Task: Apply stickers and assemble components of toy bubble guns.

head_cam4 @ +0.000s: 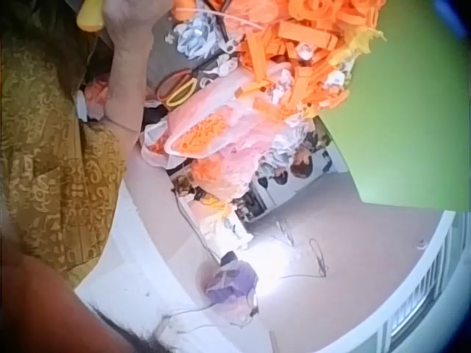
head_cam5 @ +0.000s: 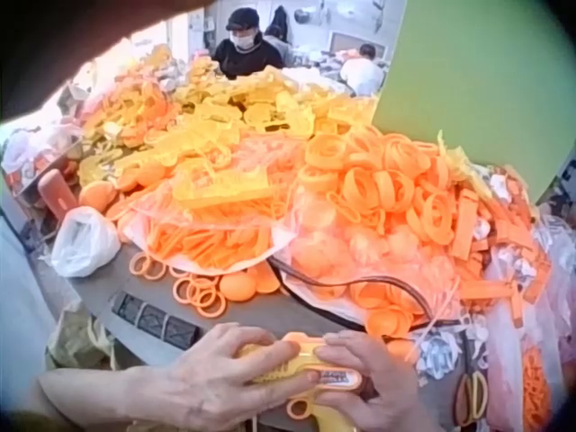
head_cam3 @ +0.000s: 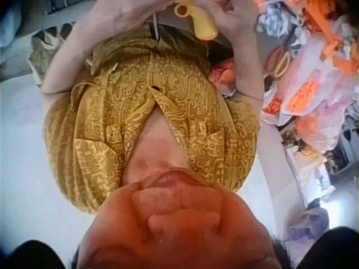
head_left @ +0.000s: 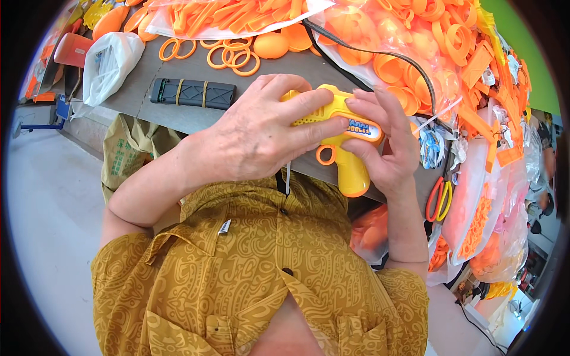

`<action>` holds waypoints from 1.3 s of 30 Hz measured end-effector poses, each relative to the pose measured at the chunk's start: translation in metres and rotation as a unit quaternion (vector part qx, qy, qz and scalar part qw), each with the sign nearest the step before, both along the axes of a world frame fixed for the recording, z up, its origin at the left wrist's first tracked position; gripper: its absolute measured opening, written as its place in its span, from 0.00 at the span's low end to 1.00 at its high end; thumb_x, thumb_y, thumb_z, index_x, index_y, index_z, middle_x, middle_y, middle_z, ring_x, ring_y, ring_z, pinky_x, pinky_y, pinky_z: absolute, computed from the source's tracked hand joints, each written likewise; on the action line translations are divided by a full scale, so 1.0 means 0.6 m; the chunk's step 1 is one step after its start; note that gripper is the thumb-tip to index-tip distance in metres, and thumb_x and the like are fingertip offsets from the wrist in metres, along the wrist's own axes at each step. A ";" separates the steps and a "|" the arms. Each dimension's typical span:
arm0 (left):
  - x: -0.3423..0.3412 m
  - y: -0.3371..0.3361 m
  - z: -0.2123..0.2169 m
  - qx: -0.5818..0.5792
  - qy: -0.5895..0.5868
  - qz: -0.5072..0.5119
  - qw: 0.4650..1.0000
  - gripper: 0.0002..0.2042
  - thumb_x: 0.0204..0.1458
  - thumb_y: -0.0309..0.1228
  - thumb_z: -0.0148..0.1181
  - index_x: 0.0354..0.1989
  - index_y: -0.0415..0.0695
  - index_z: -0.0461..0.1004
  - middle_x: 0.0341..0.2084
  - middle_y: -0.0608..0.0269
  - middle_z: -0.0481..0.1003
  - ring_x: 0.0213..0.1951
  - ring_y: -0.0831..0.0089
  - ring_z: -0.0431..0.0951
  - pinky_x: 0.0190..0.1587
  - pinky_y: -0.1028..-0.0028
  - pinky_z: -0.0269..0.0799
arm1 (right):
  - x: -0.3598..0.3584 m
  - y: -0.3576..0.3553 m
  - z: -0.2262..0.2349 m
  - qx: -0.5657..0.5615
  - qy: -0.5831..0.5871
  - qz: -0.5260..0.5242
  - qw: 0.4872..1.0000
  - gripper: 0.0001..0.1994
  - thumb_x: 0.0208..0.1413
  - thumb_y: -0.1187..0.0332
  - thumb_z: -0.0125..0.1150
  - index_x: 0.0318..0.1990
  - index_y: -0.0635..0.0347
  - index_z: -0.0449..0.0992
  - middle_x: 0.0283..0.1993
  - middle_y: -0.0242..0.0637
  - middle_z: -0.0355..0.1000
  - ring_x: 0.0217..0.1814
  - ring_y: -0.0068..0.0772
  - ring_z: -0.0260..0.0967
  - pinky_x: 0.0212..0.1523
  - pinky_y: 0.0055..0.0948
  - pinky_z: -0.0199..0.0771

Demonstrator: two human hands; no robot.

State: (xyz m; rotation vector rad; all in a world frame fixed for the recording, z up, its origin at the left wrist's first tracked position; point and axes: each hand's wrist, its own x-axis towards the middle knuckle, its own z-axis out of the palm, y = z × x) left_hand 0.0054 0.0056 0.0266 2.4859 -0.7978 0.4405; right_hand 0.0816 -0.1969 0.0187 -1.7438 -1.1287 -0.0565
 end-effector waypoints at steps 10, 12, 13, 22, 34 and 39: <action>-0.001 -0.005 -0.004 -0.008 -0.027 0.016 0.999 0.22 0.38 0.30 0.58 0.46 0.52 0.67 0.43 0.63 0.62 0.39 0.61 0.64 0.39 0.65 0.62 | -0.009 -0.019 -0.011 0.006 0.158 -0.012 0.987 0.16 0.50 0.75 0.54 0.48 0.64 0.65 0.52 0.45 0.63 0.57 0.39 0.58 0.56 0.32 0.57; -0.004 -0.003 -0.001 -0.007 0.001 0.012 1.000 0.25 0.37 0.29 0.60 0.50 0.50 0.67 0.46 0.58 0.64 0.41 0.57 0.66 0.41 0.63 0.65 | -0.012 -0.015 -0.018 0.048 0.200 -0.004 0.979 0.14 0.50 0.75 0.54 0.46 0.63 0.66 0.51 0.45 0.64 0.58 0.39 0.57 0.57 0.33 0.56; -0.005 -0.004 -0.002 -0.007 0.002 0.012 1.000 0.25 0.37 0.29 0.60 0.50 0.50 0.67 0.46 0.58 0.64 0.41 0.57 0.66 0.41 0.63 0.65 | -0.013 -0.013 -0.019 0.083 0.233 0.002 0.969 0.12 0.51 0.75 0.53 0.44 0.63 0.66 0.51 0.45 0.64 0.58 0.38 0.57 0.57 0.33 0.56; -0.002 -0.008 -0.011 -0.035 0.001 0.018 0.999 0.23 0.37 0.28 0.61 0.47 0.49 0.69 0.45 0.57 0.65 0.39 0.57 0.67 0.41 0.64 0.65 | -0.019 0.003 -0.003 0.177 0.452 -0.005 0.874 0.08 0.54 0.75 0.48 0.42 0.64 0.65 0.52 0.44 0.62 0.53 0.30 0.59 0.54 0.28 0.59; 0.009 -0.012 0.022 -0.053 0.095 0.075 0.991 0.30 0.32 0.31 0.62 0.50 0.42 0.63 0.33 0.58 0.68 0.36 0.59 0.69 0.36 0.66 0.64 | -0.033 0.003 -0.014 0.040 0.252 -0.094 0.962 0.19 0.57 0.69 0.44 0.54 0.66 0.54 0.56 0.46 0.57 0.58 0.34 0.55 0.58 0.31 0.53; -0.004 0.001 0.015 -0.140 -0.093 0.036 0.985 0.29 0.34 0.33 0.65 0.48 0.36 0.66 0.32 0.53 0.70 0.29 0.64 0.70 0.32 0.69 0.66 | -0.031 -0.010 0.031 0.077 0.399 -0.028 0.913 0.25 0.53 0.68 0.50 0.57 0.66 0.52 0.54 0.42 0.57 0.54 0.31 0.58 0.54 0.28 0.58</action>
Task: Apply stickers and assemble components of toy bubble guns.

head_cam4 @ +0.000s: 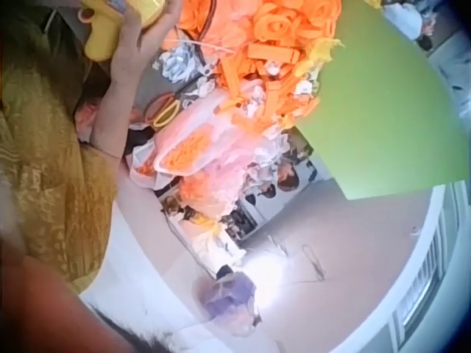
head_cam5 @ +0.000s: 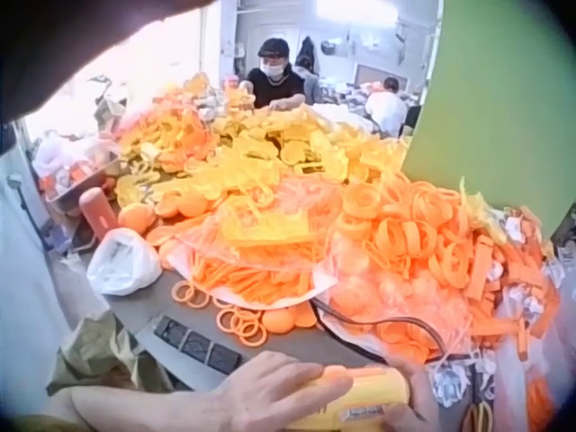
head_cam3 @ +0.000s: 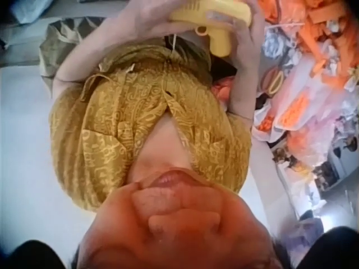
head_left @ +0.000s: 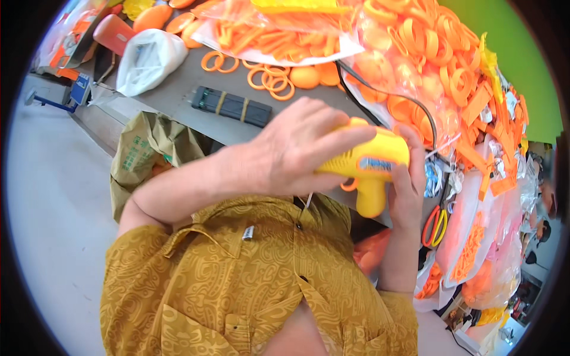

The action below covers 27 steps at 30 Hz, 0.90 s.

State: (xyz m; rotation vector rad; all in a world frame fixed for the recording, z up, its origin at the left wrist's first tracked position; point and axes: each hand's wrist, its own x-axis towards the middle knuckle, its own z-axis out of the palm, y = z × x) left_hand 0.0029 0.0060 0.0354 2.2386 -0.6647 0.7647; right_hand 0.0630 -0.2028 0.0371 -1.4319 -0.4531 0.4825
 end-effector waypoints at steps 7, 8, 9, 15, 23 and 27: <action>-0.113 0.061 0.037 -0.142 0.270 -0.048 0.951 0.35 0.28 0.37 0.70 0.49 0.37 0.65 0.34 0.53 0.70 0.34 0.58 0.72 0.38 0.68 0.67 | -0.069 0.093 0.042 -0.110 -0.425 0.177 0.881 0.30 0.39 0.60 0.64 0.50 0.62 0.59 0.39 0.46 0.62 0.36 0.40 0.66 0.33 0.32 0.70; -0.133 0.079 0.035 -0.146 0.363 -0.085 0.916 0.35 0.26 0.36 0.70 0.49 0.38 0.65 0.34 0.54 0.71 0.35 0.59 0.72 0.38 0.69 0.68 | -0.088 0.120 0.033 -0.089 -0.441 0.199 0.871 0.31 0.38 0.58 0.65 0.49 0.61 0.60 0.37 0.47 0.62 0.32 0.43 0.67 0.28 0.33 0.71; -0.149 0.096 0.035 -0.131 0.414 -0.067 0.898 0.36 0.26 0.36 0.69 0.49 0.38 0.64 0.35 0.53 0.71 0.36 0.59 0.72 0.39 0.69 0.68 | -0.097 0.142 0.021 -0.095 -0.448 0.210 0.864 0.31 0.39 0.56 0.64 0.49 0.61 0.60 0.34 0.45 0.62 0.28 0.42 0.66 0.24 0.33 0.70; -0.300 0.200 -0.042 -0.375 0.541 0.110 0.745 0.32 0.27 0.33 0.67 0.46 0.36 0.65 0.34 0.59 0.72 0.37 0.71 0.73 0.39 0.72 0.69 | -0.136 0.226 -0.019 -0.161 -0.413 0.295 0.846 0.30 0.43 0.58 0.62 0.51 0.62 0.58 0.33 0.44 0.63 0.32 0.44 0.65 0.29 0.35 0.69; -0.550 0.305 -0.294 -0.739 0.359 0.337 0.459 0.23 0.49 0.40 0.53 0.47 0.35 0.62 0.35 0.54 0.71 0.34 0.64 0.75 0.30 0.65 0.74 | -0.066 0.131 0.004 -0.172 -0.301 0.310 0.885 0.18 0.48 0.69 0.58 0.46 0.63 0.63 0.33 0.40 0.65 0.34 0.36 0.67 0.33 0.29 0.69; -0.668 0.389 -0.591 -0.574 0.302 0.539 0.537 0.23 0.47 0.35 0.58 0.47 0.33 0.64 0.34 0.55 0.72 0.31 0.72 0.73 0.30 0.71 0.71 | -0.055 0.096 0.019 -0.167 -0.290 0.291 0.896 0.17 0.48 0.71 0.58 0.46 0.62 0.63 0.32 0.40 0.65 0.32 0.34 0.68 0.34 0.26 0.69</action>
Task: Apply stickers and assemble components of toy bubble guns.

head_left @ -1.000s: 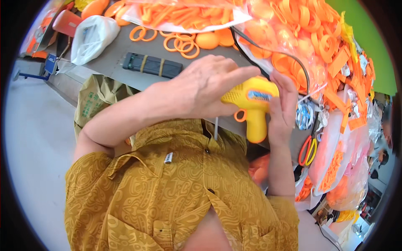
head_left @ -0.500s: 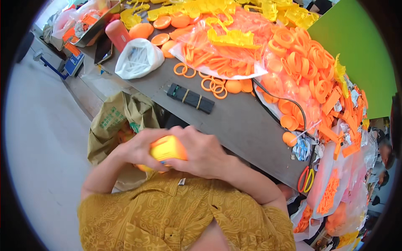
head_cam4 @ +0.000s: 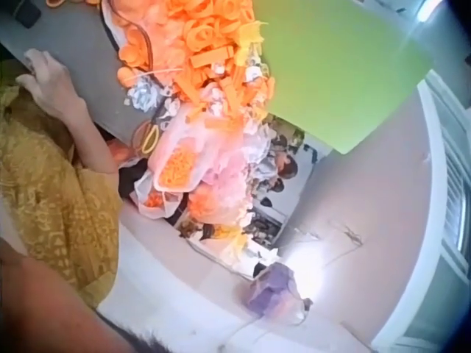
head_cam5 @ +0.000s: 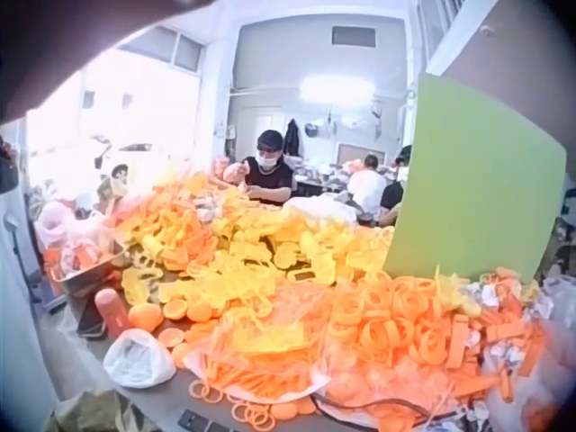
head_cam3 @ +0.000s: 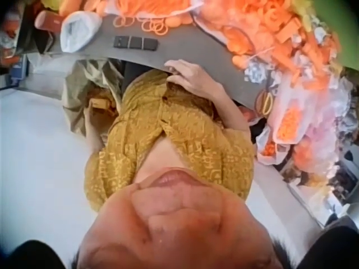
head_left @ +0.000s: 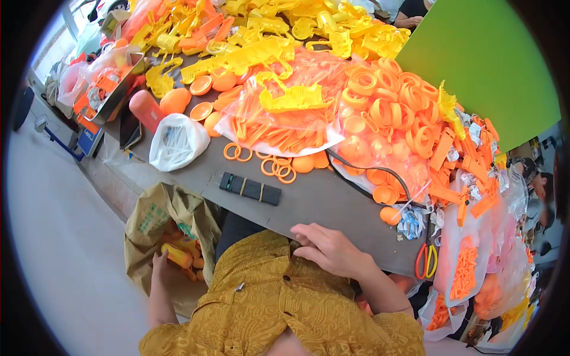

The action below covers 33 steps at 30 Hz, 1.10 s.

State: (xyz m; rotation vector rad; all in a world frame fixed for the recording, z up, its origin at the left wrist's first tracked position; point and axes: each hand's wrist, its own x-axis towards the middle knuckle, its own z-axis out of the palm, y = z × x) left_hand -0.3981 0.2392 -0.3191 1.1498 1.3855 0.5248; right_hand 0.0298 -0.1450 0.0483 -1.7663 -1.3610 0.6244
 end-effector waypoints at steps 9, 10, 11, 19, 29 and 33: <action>0.436 -0.095 0.528 0.414 -0.164 -0.091 0.891 0.13 0.48 0.21 0.53 0.44 0.34 0.68 0.38 0.58 0.71 0.38 0.75 0.71 0.42 0.77 0.67 | 0.019 -0.059 -0.019 -0.063 0.102 -0.110 0.987 0.17 0.47 0.74 0.59 0.46 0.63 0.66 0.35 0.37 0.67 0.33 0.25 0.68 0.33 0.23 0.69; 0.471 -0.108 0.564 0.431 -0.212 -0.137 0.866 0.12 0.48 0.20 0.53 0.43 0.34 0.69 0.39 0.57 0.71 0.39 0.75 0.71 0.42 0.77 0.67 | 0.023 -0.060 -0.017 -0.063 0.107 -0.095 0.988 0.17 0.47 0.74 0.59 0.46 0.63 0.66 0.35 0.38 0.67 0.32 0.25 0.68 0.33 0.23 0.69; 0.511 -0.122 0.602 0.497 -0.183 -0.217 0.820 0.12 0.46 0.21 0.55 0.42 0.34 0.69 0.37 0.57 0.71 0.40 0.72 0.71 0.43 0.76 0.66 | 0.029 -0.059 -0.018 -0.064 0.113 -0.080 0.988 0.17 0.47 0.74 0.59 0.46 0.63 0.66 0.35 0.38 0.66 0.31 0.25 0.68 0.33 0.23 0.69; 0.904 -0.095 0.661 0.634 -0.059 -0.444 0.630 0.16 0.40 0.34 0.60 0.38 0.42 0.72 0.43 0.53 0.68 0.44 0.57 0.69 0.47 0.65 0.63 | 0.070 -0.066 -0.043 -0.040 0.106 -0.127 0.985 0.14 0.45 0.71 0.61 0.40 0.61 0.69 0.28 0.39 0.66 0.26 0.32 0.67 0.28 0.26 0.68; 1.219 0.027 0.676 0.542 0.137 -0.411 0.720 0.17 0.39 0.39 0.58 0.36 0.43 0.75 0.35 0.54 0.74 0.39 0.59 0.74 0.44 0.69 0.67 | 0.084 -0.081 -0.063 0.097 0.248 -0.193 0.944 0.05 0.48 0.81 0.53 0.33 0.67 0.72 0.27 0.36 0.68 0.19 0.22 0.67 0.20 0.19 0.66; 1.350 -0.022 0.653 0.613 0.093 -0.418 0.664 0.23 0.40 0.42 0.58 0.46 0.46 0.71 0.37 0.55 0.74 0.40 0.59 0.74 0.44 0.69 0.68 | 0.086 -0.086 -0.073 0.099 0.284 -0.188 0.935 0.05 0.49 0.79 0.53 0.34 0.67 0.72 0.29 0.37 0.69 0.23 0.23 0.68 0.24 0.20 0.67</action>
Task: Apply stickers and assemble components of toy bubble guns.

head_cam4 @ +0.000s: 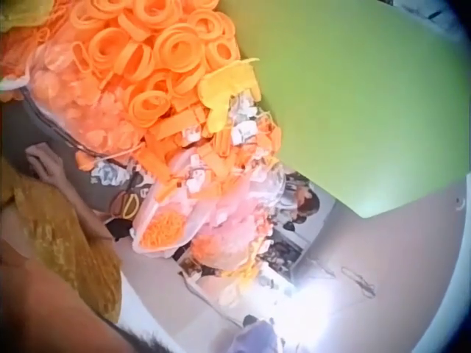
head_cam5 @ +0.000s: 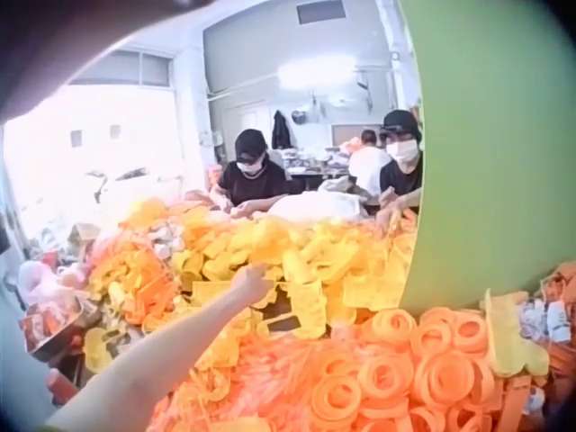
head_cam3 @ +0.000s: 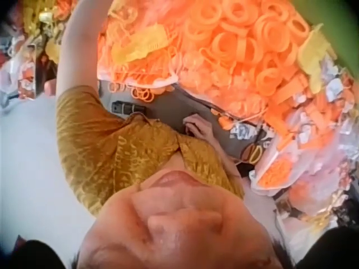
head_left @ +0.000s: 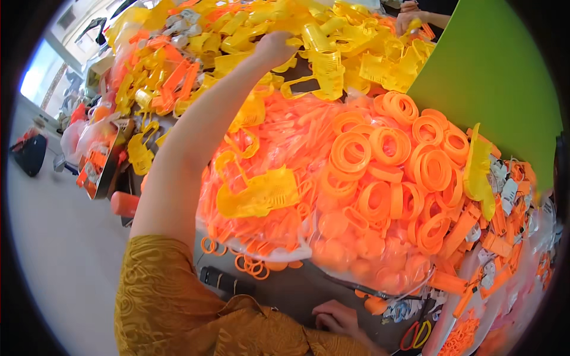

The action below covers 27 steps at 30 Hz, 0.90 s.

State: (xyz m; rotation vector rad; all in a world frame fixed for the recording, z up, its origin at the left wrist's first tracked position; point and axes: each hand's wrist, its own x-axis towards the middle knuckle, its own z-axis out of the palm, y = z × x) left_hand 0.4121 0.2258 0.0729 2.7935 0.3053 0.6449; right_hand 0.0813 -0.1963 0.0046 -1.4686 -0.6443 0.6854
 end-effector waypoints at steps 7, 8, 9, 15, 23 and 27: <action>0.243 0.057 -0.076 0.177 0.168 0.010 0.970 0.30 0.42 0.51 0.55 0.54 0.53 0.62 0.47 0.57 0.68 0.51 0.63 0.66 0.52 0.62 0.60 | 0.001 -0.001 -0.013 0.013 -0.013 0.011 1.000 0.07 0.47 0.77 0.59 0.36 0.62 0.73 0.31 0.38 0.70 0.30 0.29 0.69 0.30 0.23 0.69; 0.254 0.191 -0.047 0.342 0.324 -0.087 0.878 0.32 0.42 0.53 0.54 0.56 0.53 0.60 0.48 0.54 0.67 0.52 0.62 0.64 0.54 0.60 0.58 | -0.005 -0.007 -0.013 0.062 -0.018 0.051 0.997 0.06 0.47 0.77 0.58 0.35 0.63 0.73 0.30 0.39 0.71 0.32 0.31 0.70 0.33 0.25 0.69; 0.272 0.103 -0.078 0.304 0.226 -0.070 0.923 0.34 0.40 0.49 0.59 0.57 0.51 0.56 0.45 0.50 0.68 0.46 0.59 0.69 0.48 0.64 0.65 | -0.001 -0.004 -0.012 0.035 -0.012 0.015 0.999 0.06 0.47 0.77 0.58 0.35 0.63 0.73 0.30 0.39 0.71 0.32 0.31 0.70 0.33 0.25 0.69; 0.108 -0.106 0.025 -0.081 0.026 0.138 0.987 0.33 0.46 0.44 0.57 0.56 0.36 0.53 0.35 0.51 0.73 0.31 0.70 0.75 0.27 0.74 0.71 | 0.010 0.007 -0.002 0.001 -0.021 -0.039 0.999 0.09 0.45 0.78 0.61 0.36 0.59 0.73 0.29 0.35 0.70 0.30 0.27 0.69 0.30 0.22 0.68; 0.040 -0.025 0.068 -0.371 -0.032 -0.022 0.928 0.21 0.36 0.30 0.64 0.42 0.36 0.71 0.30 0.60 0.73 0.29 0.74 0.74 0.28 0.76 0.70 | -0.001 0.002 0.005 -0.006 0.009 -0.010 1.000 0.07 0.49 0.77 0.56 0.37 0.64 0.72 0.31 0.37 0.69 0.30 0.26 0.68 0.28 0.22 0.68; -0.092 -0.057 0.131 -0.372 -0.121 -0.126 0.911 0.17 0.41 0.26 0.59 0.42 0.36 0.71 0.31 0.63 0.74 0.29 0.78 0.73 0.32 0.78 0.68 | -0.007 0.009 -0.003 -0.008 0.000 -0.010 1.000 0.06 0.49 0.77 0.56 0.37 0.64 0.72 0.31 0.36 0.69 0.29 0.25 0.68 0.28 0.22 0.67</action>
